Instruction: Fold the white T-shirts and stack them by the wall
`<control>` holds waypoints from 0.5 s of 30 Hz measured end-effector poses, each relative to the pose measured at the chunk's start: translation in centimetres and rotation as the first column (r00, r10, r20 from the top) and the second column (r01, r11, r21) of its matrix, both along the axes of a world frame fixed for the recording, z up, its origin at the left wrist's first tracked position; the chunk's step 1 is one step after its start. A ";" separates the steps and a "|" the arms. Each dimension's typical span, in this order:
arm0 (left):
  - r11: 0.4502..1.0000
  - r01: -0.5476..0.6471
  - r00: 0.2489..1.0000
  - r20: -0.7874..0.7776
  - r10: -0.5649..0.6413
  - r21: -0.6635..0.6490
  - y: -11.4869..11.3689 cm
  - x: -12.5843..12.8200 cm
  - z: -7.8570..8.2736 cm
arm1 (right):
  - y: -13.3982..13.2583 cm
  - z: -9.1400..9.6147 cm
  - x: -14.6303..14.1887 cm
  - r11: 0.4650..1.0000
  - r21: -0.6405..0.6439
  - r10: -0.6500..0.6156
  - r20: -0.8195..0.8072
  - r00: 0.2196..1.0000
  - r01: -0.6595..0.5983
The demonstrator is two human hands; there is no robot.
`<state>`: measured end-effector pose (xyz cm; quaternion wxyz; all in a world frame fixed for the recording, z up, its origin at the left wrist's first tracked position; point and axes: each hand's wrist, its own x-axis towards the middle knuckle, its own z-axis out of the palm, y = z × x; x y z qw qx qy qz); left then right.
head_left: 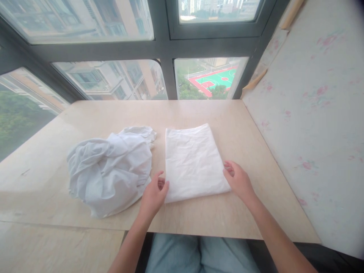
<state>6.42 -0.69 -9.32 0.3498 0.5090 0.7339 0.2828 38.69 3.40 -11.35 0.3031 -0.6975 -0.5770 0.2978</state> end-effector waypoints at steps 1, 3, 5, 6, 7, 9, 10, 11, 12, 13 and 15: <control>1.000 0.001 1.000 -0.013 -0.001 0.025 1.2 0.1 0.2 | 0.9 0.1 -0.2 0.999 0.042 0.012 0.007 1.000 -0.012; 0.997 -0.015 0.999 0.033 0.013 0.074 4.0 0.5 0.4 | 3.2 0.1 -0.5 0.996 0.079 0.029 -0.028 0.999 -0.027; 0.993 -0.062 0.991 0.121 0.049 0.101 7.2 0.8 0.3 | 6.1 0.1 -1.0 0.998 0.064 0.012 -0.106 0.994 -0.005; 0.991 -0.089 0.984 0.160 0.072 0.103 8.9 0.8 0.1 | 7.6 0.1 -1.2 0.999 0.048 -0.009 -0.151 0.988 0.017; 0.989 -0.113 0.977 0.190 0.093 0.099 10.6 0.9 -0.1 | 9.2 0.1 -1.4 0.999 0.030 -0.032 -0.202 0.979 0.039; 0.984 -0.159 0.960 0.244 0.135 0.081 13.7 0.7 -0.4 | 12.3 0.2 -1.9 0.997 -0.022 -0.071 -0.308 0.949 0.067; 0.982 -0.176 0.949 0.277 0.152 0.066 15.0 0.6 -0.5 | 13.7 0.2 -2.1 0.997 -0.052 -0.076 -0.348 0.934 0.062; 0.981 -0.185 0.936 0.312 0.161 0.049 16.2 0.5 -0.5 | 14.9 0.3 -2.2 0.996 -0.077 -0.069 -0.367 0.928 0.044; 0.983 -0.182 0.924 0.349 0.159 0.035 17.2 0.4 -0.5 | 16.0 0.4 -2.4 0.995 -0.093 -0.054 -0.360 0.931 0.022; 0.986 -0.167 0.911 0.387 0.144 0.026 18.1 0.3 -0.6 | 17.0 0.5 -2.5 0.995 -0.101 -0.038 -0.331 0.943 0.005; 0.991 -0.128 0.886 0.452 0.100 0.033 19.5 0.2 -0.7 | 18.5 0.7 -2.8 0.995 -0.099 -0.012 -0.259 0.966 -0.014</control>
